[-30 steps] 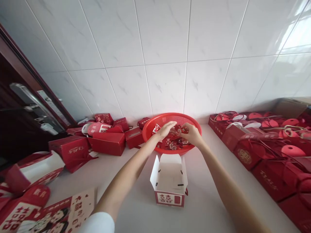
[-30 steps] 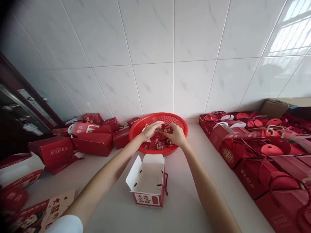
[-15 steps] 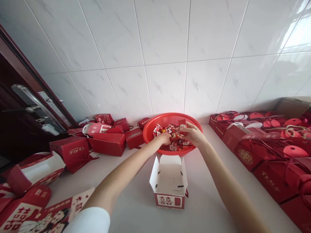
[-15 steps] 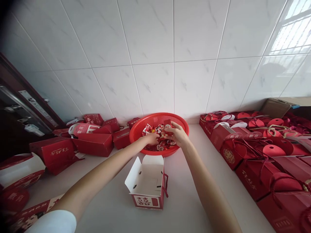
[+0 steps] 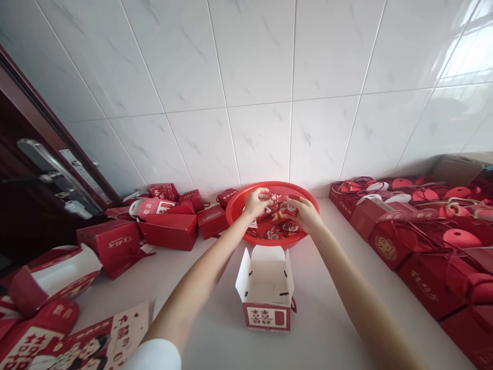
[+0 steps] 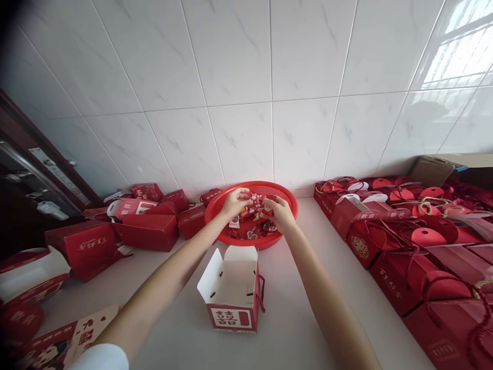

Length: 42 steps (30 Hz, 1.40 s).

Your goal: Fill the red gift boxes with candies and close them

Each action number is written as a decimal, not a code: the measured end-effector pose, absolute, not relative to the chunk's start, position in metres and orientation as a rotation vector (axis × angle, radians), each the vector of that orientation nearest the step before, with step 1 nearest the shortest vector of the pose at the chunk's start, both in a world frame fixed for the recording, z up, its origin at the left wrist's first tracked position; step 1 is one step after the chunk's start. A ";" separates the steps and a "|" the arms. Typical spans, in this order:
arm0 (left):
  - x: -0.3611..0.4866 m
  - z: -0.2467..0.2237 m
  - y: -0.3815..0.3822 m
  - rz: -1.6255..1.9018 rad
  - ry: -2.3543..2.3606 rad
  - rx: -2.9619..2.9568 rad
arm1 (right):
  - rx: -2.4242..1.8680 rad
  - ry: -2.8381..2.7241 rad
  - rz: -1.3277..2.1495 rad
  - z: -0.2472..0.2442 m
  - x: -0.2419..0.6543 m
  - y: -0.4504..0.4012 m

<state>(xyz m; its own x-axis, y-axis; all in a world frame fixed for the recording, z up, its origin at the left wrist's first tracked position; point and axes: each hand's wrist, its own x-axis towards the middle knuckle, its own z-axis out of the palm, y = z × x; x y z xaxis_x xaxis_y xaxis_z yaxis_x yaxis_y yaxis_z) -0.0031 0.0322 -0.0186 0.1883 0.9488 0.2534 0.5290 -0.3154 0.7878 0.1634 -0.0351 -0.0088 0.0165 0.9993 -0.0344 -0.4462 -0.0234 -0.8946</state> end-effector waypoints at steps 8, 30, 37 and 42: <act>0.004 -0.009 0.021 0.920 0.973 1.969 | -0.881 -0.854 1.365 -0.011 0.163 -0.036; 0.008 -0.027 0.019 0.028 1.313 2.287 | -0.799 -0.696 1.336 -0.013 0.165 -0.029; -0.003 0.000 0.010 0.678 1.338 2.150 | -0.756 -0.707 1.396 -0.006 0.169 -0.033; -0.022 0.004 -0.018 1.209 0.986 1.675 | -0.747 -0.797 1.473 0.004 0.169 -0.043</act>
